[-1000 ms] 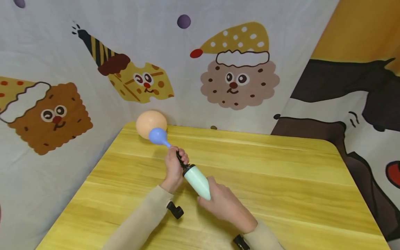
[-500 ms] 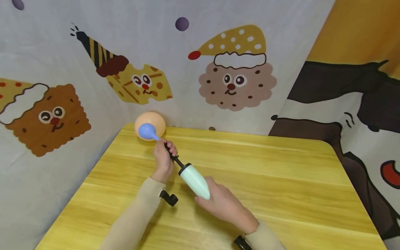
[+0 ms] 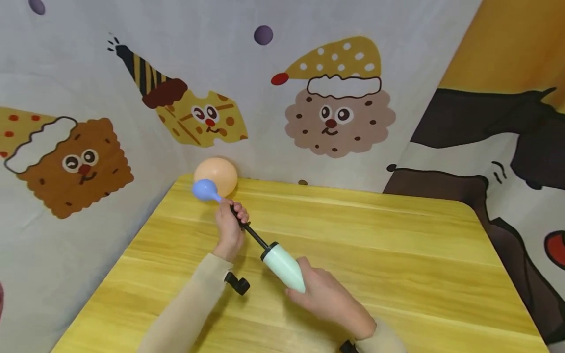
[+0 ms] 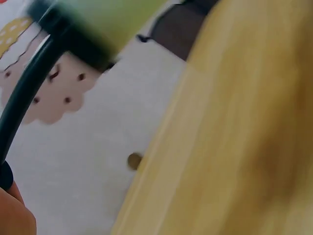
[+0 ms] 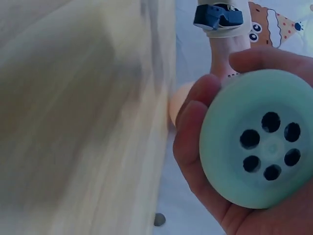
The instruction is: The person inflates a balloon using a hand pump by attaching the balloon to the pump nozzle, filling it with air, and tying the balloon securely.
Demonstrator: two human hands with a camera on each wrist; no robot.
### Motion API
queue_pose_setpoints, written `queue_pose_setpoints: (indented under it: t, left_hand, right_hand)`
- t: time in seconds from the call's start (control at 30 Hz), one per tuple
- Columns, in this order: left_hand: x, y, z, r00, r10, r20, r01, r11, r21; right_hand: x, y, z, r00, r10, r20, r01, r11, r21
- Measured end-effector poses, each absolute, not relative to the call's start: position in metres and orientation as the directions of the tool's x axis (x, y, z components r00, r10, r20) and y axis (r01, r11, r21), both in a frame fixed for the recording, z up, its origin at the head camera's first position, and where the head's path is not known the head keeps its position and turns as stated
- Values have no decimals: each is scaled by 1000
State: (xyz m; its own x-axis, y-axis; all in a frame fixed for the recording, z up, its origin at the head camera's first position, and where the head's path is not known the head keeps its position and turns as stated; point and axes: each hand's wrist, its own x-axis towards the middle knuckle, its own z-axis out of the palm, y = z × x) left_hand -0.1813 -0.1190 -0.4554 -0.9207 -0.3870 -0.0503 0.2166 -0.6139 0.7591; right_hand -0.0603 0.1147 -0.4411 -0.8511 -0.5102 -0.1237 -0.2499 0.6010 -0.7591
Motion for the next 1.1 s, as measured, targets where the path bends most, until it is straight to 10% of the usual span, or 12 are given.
queue_pose_setpoints:
  t: [1.1]
  left_hand:
    - [-189,-148,-452,-893,-447,-58,279,-650,707]
  right_hand:
    - [-60,119,-448,-847,-528,-64,-331,617,-714]
